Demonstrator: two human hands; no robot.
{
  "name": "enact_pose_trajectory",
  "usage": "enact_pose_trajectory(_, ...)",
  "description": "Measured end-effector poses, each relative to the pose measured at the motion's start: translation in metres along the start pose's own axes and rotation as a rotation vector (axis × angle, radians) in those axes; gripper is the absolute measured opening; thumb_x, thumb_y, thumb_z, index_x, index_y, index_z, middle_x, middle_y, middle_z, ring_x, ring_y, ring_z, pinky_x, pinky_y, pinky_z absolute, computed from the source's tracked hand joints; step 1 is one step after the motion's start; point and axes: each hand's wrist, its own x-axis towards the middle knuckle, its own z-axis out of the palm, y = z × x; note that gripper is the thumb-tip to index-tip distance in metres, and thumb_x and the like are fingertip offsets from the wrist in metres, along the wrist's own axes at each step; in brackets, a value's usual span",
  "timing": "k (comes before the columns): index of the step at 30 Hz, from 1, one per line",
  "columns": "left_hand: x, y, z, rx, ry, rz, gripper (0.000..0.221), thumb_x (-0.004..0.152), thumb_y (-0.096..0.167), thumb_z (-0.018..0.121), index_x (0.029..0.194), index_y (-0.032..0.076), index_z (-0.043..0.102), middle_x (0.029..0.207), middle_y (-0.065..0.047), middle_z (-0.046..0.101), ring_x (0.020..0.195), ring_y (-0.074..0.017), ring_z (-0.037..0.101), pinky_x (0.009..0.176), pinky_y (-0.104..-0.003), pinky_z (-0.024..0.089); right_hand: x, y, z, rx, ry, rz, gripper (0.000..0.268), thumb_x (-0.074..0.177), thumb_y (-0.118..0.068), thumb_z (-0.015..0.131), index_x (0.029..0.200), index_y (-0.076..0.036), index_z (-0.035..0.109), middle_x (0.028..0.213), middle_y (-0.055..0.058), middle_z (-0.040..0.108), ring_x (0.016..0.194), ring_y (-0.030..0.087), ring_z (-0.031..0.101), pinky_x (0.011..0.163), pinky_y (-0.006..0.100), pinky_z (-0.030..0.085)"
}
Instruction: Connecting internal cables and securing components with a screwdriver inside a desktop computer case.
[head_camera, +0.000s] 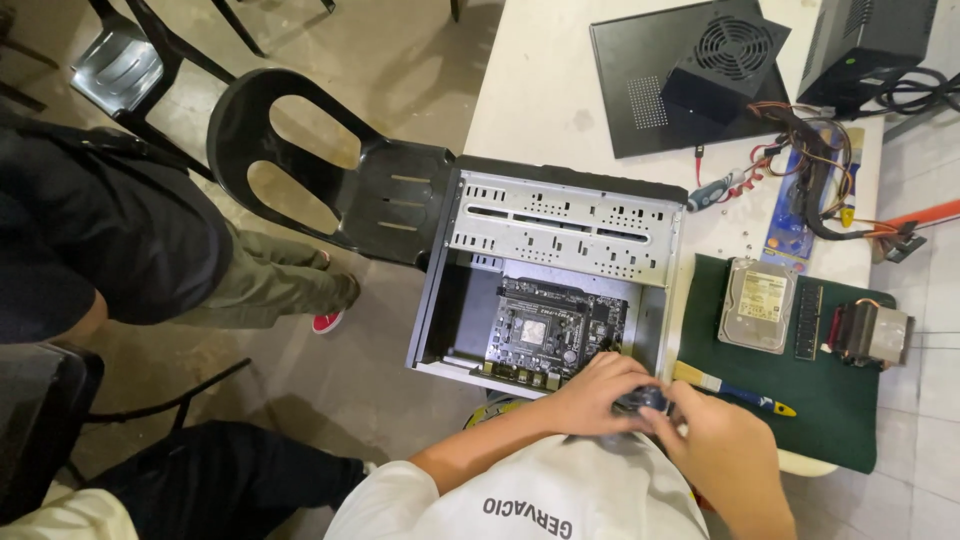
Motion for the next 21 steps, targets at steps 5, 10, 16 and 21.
enact_pose_trajectory(5,0.005,0.011,-0.011,-0.125,0.045,-0.139,0.050,0.093,0.045,0.063,0.128,0.010,0.058,0.113,-0.006,0.070,0.107,-0.0247,0.066,0.118,-0.047,0.032,0.005,-0.002,-0.008,-0.060,0.107,-0.201,0.037,0.087,-0.052,0.070,0.112,-0.031,0.051,0.091,0.000,0.056,0.075,0.021,0.058,0.062,0.035,0.046)
enact_pose_trajectory(10,0.003,0.012,-0.011,-0.063,0.014,-0.063,0.048,0.095,0.035,0.064,0.137,0.011,0.060,0.140,-0.008,0.066,0.138,-0.0307,0.058,0.128,-0.060,0.022,0.004,0.013,0.004,0.055,-0.031,-0.284,0.044,0.086,-0.007,0.067,0.121,-0.034,0.065,0.109,-0.006,0.064,0.072,0.024,0.069,0.060,0.034,0.055)
enact_pose_trajectory(16,0.001,0.011,-0.008,0.028,0.035,0.032,0.050,0.093,0.040,0.070,0.135,0.014,0.060,0.114,0.001,0.071,0.110,-0.0212,0.063,0.113,-0.044,0.032,-0.004,0.003,0.028,-0.197,0.228,-0.052,0.062,0.082,-0.079,0.064,0.068,-0.020,0.053,0.055,-0.003,0.051,0.046,0.019,0.049,0.046,0.035,0.034)
enact_pose_trajectory(21,0.001,0.018,-0.016,-0.022,0.059,-0.027,0.037,0.100,0.035,0.057,0.127,0.011,0.063,0.122,-0.005,0.071,0.121,-0.0281,0.064,0.124,-0.057,0.023,0.000,-0.002,-0.020,-0.111,-0.203,-0.168,0.066,0.086,-0.049,0.069,0.147,-0.045,0.044,0.125,-0.014,0.059,0.101,0.011,0.068,0.072,0.028,0.061)
